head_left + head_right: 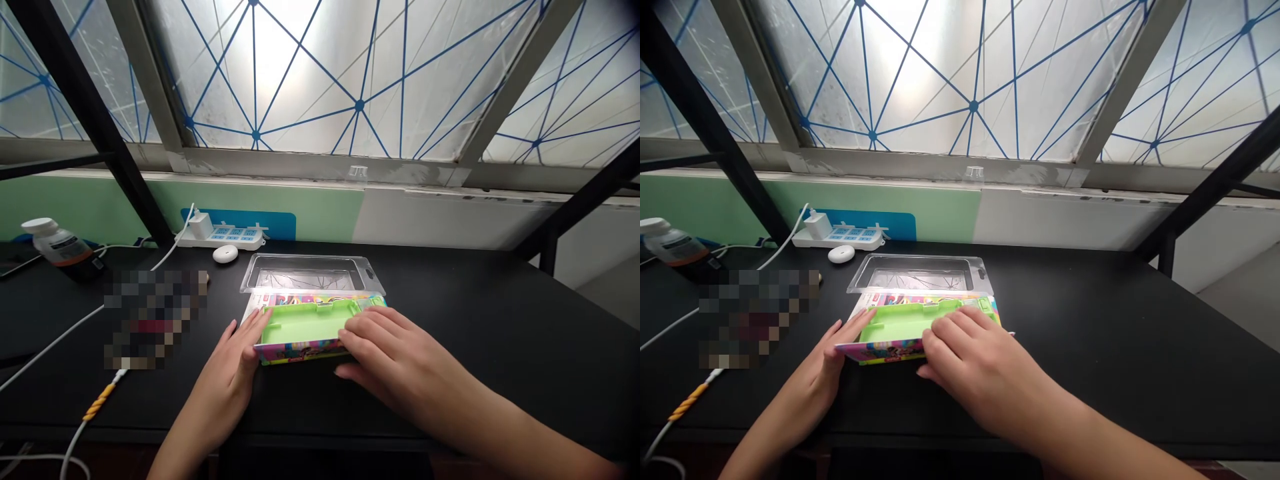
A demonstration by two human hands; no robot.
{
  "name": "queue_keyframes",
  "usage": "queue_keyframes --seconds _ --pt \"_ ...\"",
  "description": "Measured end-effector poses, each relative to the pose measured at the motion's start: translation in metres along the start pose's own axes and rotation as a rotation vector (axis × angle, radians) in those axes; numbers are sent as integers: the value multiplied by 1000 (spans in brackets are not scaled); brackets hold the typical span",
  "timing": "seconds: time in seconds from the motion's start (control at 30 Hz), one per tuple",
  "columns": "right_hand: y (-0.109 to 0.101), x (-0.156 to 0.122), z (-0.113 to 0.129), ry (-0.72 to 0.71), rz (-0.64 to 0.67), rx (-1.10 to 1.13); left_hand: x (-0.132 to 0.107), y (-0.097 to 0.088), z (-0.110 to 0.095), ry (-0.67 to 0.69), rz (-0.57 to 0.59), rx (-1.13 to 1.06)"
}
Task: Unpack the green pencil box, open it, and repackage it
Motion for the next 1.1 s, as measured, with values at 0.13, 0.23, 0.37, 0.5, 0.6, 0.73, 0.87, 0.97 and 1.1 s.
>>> queue_keyframes --seconds 0.13,0.23,0.37,0.5,0.6,0.73,0.87,0.97,1.1 --pt "-16 -16 -15 62 120 129 0 -3 -3 32 -1 -36" --pt "-12 -30 -34 138 295 174 3 -2 -3 -31 35 1" --pt "2 -54 -57 204 434 165 5 -2 -2 -115 49 103" --pt "16 -73 -79 355 401 161 4 -1 -1 -70 20 151" --pt "21 -79 -87 416 369 187 4 1 0 -39 11 157" --pt "18 -73 -88 423 276 274 3 2 2 -7 -8 128" --pt "14 -65 -92 532 148 341 0 -1 0 23 -33 78" --pt "14 -60 -94 536 73 275 0 -2 -2 51 -31 58" --pt "16 -58 -92 576 9 169 2 1 0 -15 10 76"
Point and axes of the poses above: each hand's wrist, its own x-axis towards the middle knuckle, its own y-axis out of the palm, z = x × y, the point moved 4 cm from there along x, towards the middle knuckle, and after that the axes turned 8 degrees about y, right-handed, at the moved point
